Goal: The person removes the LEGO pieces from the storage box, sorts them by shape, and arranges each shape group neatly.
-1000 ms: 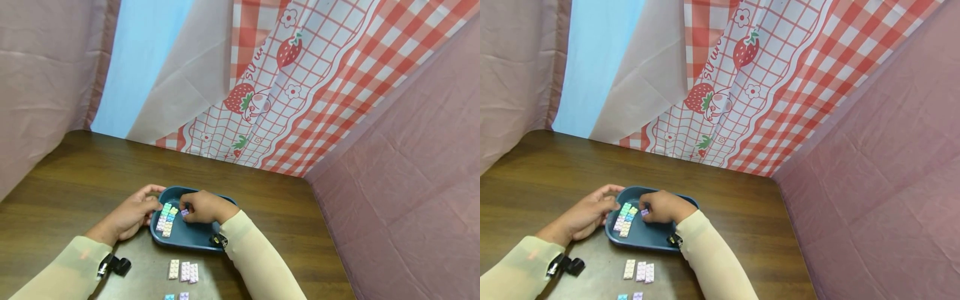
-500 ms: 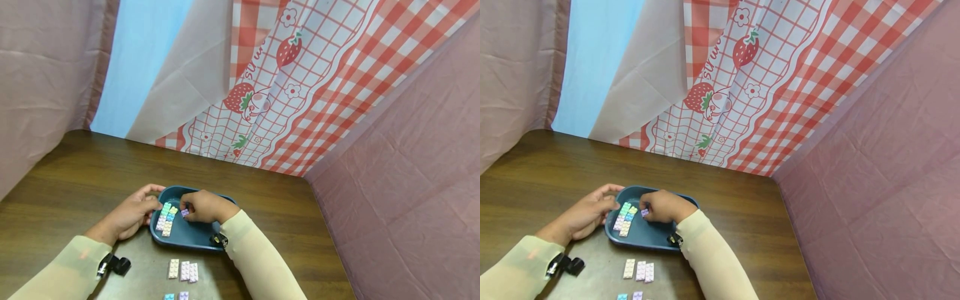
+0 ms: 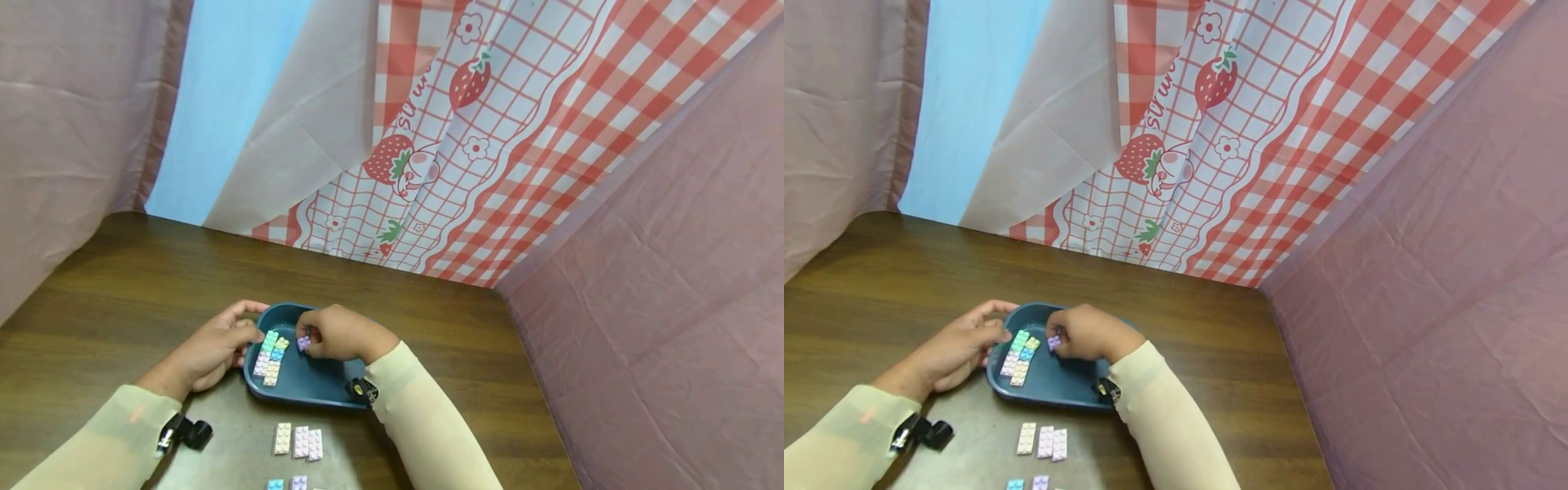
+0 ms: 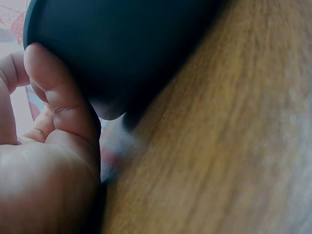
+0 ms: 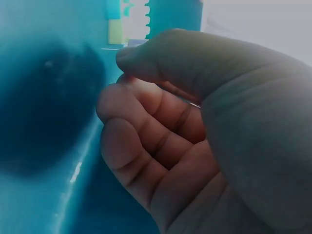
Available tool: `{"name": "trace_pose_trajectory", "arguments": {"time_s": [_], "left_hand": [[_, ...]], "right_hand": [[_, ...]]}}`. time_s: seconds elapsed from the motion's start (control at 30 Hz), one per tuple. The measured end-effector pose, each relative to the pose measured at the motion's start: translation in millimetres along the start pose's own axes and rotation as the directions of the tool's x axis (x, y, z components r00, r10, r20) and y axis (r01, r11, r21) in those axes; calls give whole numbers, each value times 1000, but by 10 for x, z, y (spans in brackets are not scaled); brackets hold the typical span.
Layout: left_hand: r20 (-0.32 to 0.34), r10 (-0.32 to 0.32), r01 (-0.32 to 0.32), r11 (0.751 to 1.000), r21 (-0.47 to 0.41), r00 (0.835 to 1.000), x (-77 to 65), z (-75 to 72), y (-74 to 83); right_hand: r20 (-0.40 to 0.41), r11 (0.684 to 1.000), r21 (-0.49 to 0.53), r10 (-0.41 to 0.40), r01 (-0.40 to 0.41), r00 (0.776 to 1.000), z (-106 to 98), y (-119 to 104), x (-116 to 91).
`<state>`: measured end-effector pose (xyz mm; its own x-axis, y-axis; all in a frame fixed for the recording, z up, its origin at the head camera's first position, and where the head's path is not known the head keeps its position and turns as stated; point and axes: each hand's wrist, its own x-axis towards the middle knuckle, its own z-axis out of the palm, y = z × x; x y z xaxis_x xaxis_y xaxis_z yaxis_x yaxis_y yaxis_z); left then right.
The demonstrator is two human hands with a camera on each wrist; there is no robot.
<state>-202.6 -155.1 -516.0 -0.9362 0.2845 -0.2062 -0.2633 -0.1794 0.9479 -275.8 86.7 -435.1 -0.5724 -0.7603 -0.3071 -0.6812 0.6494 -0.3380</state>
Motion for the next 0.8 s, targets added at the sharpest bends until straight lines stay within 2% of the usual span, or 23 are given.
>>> {"name": "trace_pose_trajectory", "arguments": {"time_s": [0.27,0.8], "left_hand": [[4,1,-1,1000,-3,1000,-1,16,5],[-9,-5,5,1000,16,1000,-5,11,15]], "right_hand": [[-44,999,11,-39,40,998,-59,-54,-125],[-113,999,8,-53,54,992,-151,-136,-452]]}}
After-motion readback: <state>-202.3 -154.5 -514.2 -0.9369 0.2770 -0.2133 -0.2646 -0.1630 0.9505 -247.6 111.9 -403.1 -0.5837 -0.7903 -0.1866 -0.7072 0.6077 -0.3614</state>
